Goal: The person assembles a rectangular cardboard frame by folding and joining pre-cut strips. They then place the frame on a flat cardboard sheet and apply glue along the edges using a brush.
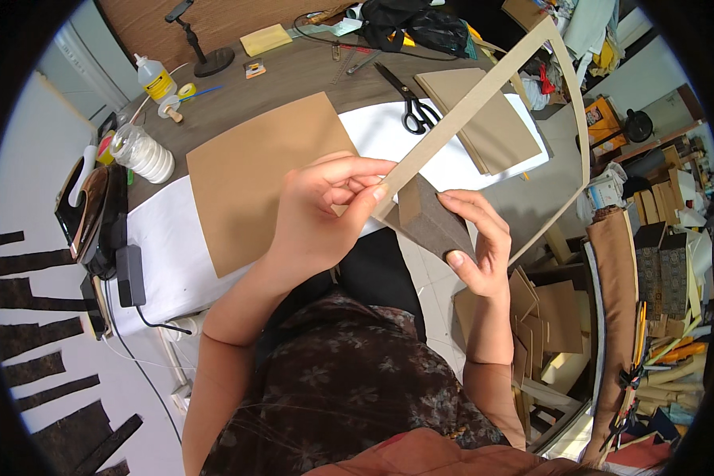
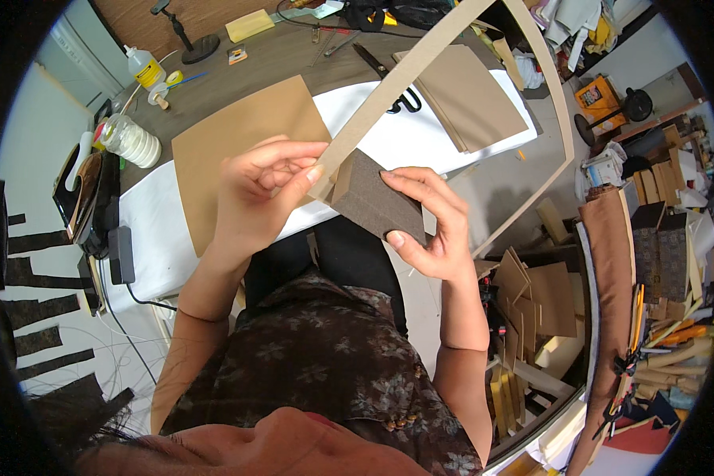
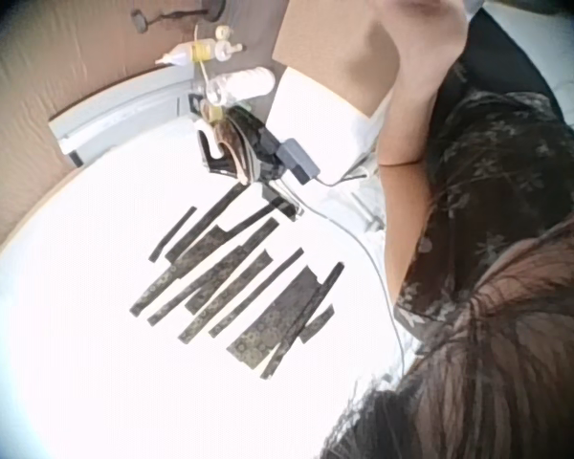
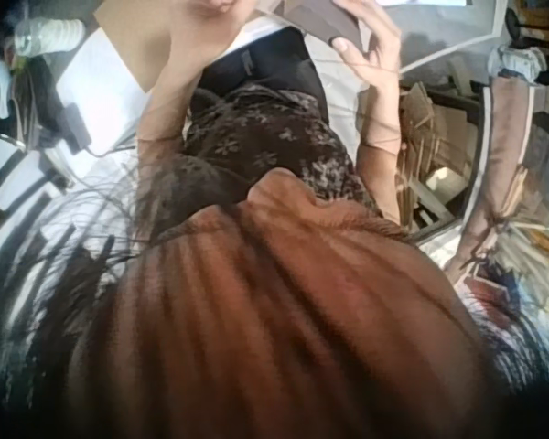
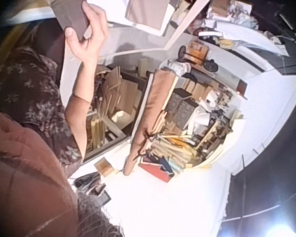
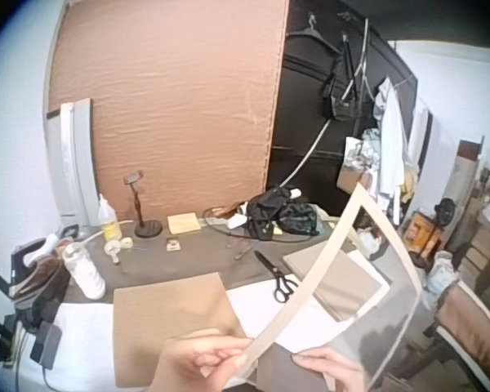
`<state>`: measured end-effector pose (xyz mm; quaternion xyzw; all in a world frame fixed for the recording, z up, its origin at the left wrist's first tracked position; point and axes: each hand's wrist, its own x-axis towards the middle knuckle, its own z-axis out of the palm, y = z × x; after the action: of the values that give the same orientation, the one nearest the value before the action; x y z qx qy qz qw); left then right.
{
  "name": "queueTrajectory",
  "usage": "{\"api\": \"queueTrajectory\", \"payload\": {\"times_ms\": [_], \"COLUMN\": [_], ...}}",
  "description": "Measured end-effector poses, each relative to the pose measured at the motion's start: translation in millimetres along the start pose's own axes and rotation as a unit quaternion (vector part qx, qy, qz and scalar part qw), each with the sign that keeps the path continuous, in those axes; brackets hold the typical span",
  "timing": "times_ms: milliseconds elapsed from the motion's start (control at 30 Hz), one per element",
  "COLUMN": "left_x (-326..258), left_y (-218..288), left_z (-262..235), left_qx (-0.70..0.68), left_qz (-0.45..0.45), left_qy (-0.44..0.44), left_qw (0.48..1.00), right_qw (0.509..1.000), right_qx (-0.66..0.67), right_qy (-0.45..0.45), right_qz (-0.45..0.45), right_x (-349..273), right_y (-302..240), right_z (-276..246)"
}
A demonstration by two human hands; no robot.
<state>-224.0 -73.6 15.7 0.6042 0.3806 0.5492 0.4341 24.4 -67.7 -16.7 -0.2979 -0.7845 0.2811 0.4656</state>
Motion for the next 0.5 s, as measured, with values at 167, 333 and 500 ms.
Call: {"api": "queueTrajectory", "payload": {"times_ms": [167, 333, 500], "left_x": [5.8, 9.1, 10.8], "left_y": [-2.1, -2.4, -4.2], "left_z": [7.5, 16.2, 19.9], "left_qx": [0.036, 0.001, -0.008], "left_qz": [-0.006, -0.016, -0.007], "left_qy": [-0.032, -0.035, -0.042], "left_qw": [0.999, 0.999, 0.999], "right_qw": [0.999, 0.999, 0.998], "right_qx": [0.019, -0.004, 0.015], "right_qy": [0.026, 0.049, 0.065], "right_qz": [-0.002, 0.006, 0.009], "right_x": [-8.6, -13.6, -16.8], "right_y": [6.9, 8.1, 9.3], "right_z": [0.7, 1.0, -0.5]}}
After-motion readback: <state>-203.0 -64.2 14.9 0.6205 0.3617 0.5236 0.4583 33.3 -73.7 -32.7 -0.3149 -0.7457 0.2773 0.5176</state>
